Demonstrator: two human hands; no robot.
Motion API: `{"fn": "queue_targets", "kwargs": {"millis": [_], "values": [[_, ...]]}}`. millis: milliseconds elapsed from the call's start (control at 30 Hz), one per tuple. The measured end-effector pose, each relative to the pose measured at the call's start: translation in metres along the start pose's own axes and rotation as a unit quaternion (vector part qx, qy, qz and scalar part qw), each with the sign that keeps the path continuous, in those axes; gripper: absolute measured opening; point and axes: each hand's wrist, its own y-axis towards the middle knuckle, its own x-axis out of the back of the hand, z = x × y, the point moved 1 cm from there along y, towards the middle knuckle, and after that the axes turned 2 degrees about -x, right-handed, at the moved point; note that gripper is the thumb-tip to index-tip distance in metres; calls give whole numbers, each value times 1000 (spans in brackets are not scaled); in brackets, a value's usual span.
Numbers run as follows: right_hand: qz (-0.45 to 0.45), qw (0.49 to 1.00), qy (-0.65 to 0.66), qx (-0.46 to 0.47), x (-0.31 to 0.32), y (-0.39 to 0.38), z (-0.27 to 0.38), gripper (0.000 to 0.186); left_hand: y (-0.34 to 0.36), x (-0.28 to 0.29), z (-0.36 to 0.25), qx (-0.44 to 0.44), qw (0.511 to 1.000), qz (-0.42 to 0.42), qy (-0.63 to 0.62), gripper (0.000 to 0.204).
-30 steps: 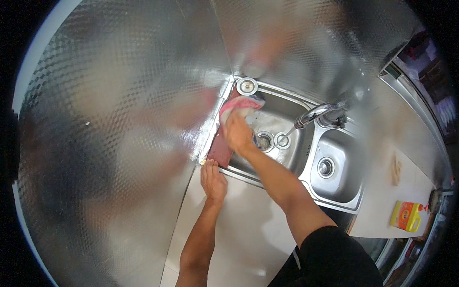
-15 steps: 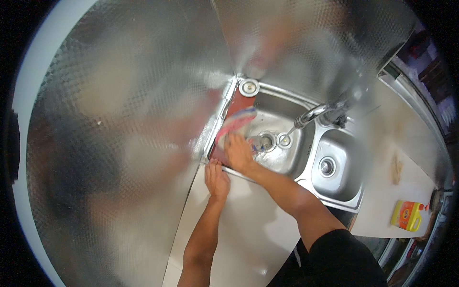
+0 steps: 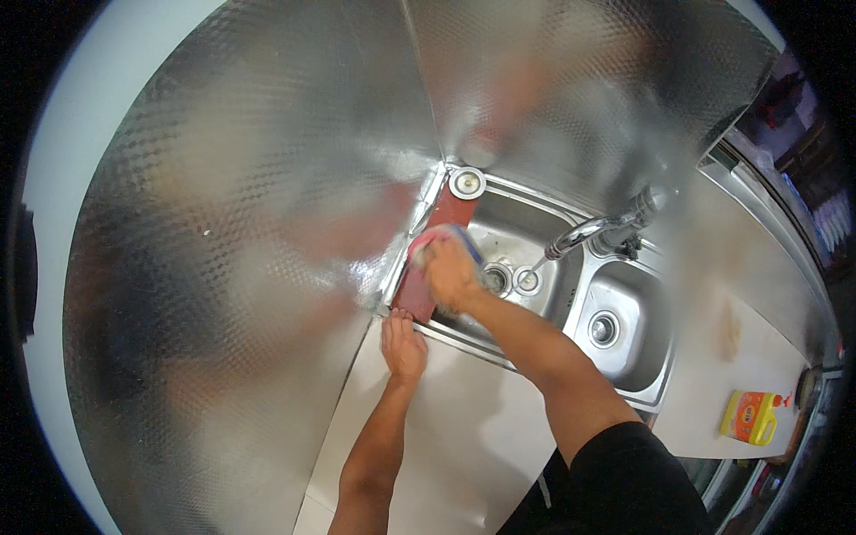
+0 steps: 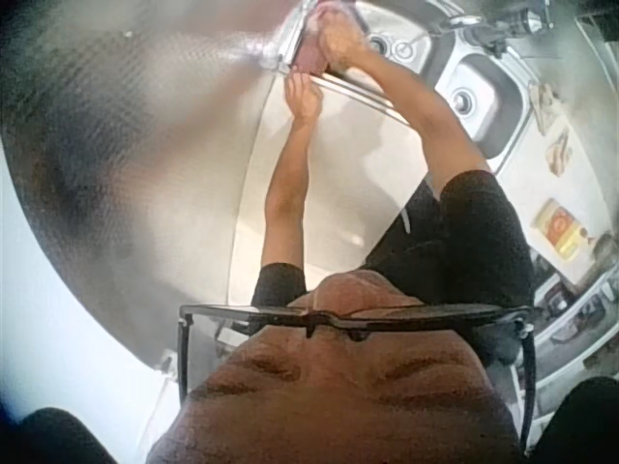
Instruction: The person wipes a white tiled wall and a stainless steel backsplash with a cloth. They then turn on the tap and wash the cloth under running water. Finally, they wipe the sink basin and faucet with the wet cloth.
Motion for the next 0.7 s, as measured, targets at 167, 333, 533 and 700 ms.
{"fn": "queue_targets", "kwargs": {"millis": [167,333,533,700], "values": [[-33,996,-35,-70,-13,-9,21,26,-9,-4,0,7,1000,7,12,32],[-12,994,-16,104,-22,-61,49,30,-5,0,4,34,998,35,-30,29],[-71,996,-32,-49,-13,3,-26,44,-4,-4,-1,3,1000,3,-13,34],[-144,973,81,-160,-32,-13,-6,39,-11,-10,2,17,999,32,5,33]]}}
